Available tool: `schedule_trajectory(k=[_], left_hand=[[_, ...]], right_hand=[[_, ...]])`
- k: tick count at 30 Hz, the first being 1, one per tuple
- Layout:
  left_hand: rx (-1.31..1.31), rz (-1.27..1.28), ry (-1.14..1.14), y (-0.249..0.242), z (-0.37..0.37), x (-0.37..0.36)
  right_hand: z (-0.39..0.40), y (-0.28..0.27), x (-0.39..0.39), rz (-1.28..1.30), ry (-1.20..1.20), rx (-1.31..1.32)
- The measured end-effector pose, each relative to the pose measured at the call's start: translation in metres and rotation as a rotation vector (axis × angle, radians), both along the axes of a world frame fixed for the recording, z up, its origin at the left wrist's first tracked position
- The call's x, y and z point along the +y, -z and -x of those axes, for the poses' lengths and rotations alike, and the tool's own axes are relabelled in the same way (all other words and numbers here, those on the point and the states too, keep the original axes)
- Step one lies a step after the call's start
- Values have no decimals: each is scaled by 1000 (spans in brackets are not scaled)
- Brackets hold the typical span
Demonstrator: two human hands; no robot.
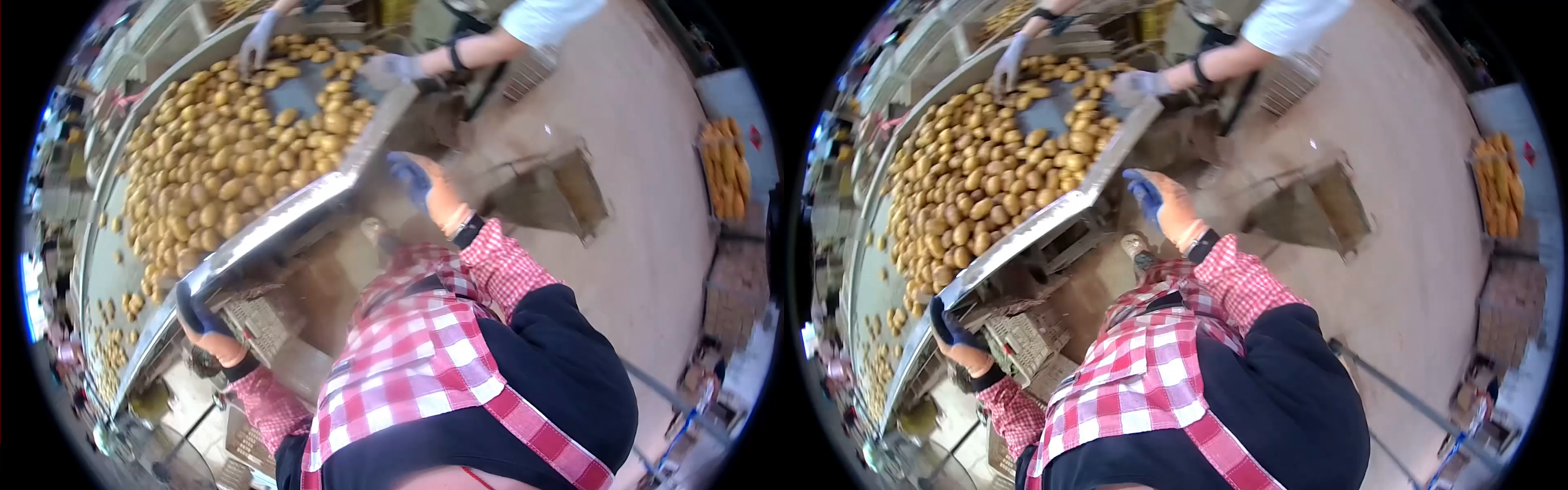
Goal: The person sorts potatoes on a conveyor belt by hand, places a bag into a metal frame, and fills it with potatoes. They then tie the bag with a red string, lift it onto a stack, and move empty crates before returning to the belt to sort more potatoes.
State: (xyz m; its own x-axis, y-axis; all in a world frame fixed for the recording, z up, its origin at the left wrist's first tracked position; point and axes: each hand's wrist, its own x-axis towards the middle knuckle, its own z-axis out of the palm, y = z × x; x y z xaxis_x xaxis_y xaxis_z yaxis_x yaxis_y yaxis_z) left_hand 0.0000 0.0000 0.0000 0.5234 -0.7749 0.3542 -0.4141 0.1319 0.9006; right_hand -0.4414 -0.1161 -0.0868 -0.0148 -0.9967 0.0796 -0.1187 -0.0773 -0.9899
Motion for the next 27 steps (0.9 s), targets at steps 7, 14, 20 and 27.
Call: schedule_trajectory(k=[7, 14, 20, 27], left_hand=[[-214, -113, -243, -10, -20, -25], [-863, -527, -96, -37, -31, -84], [-1065, -741, 95, -52, -33, -103], [-1346, -905, 357, -51, -16, -155]], right_hand=[[-49, -16, -107, 338, -68, 306], [-89, -4, -130, 415, -324, 665], [-93, -22, -128, 366, -440, 712], [-100, -40, -126, 322, -419, 629]])
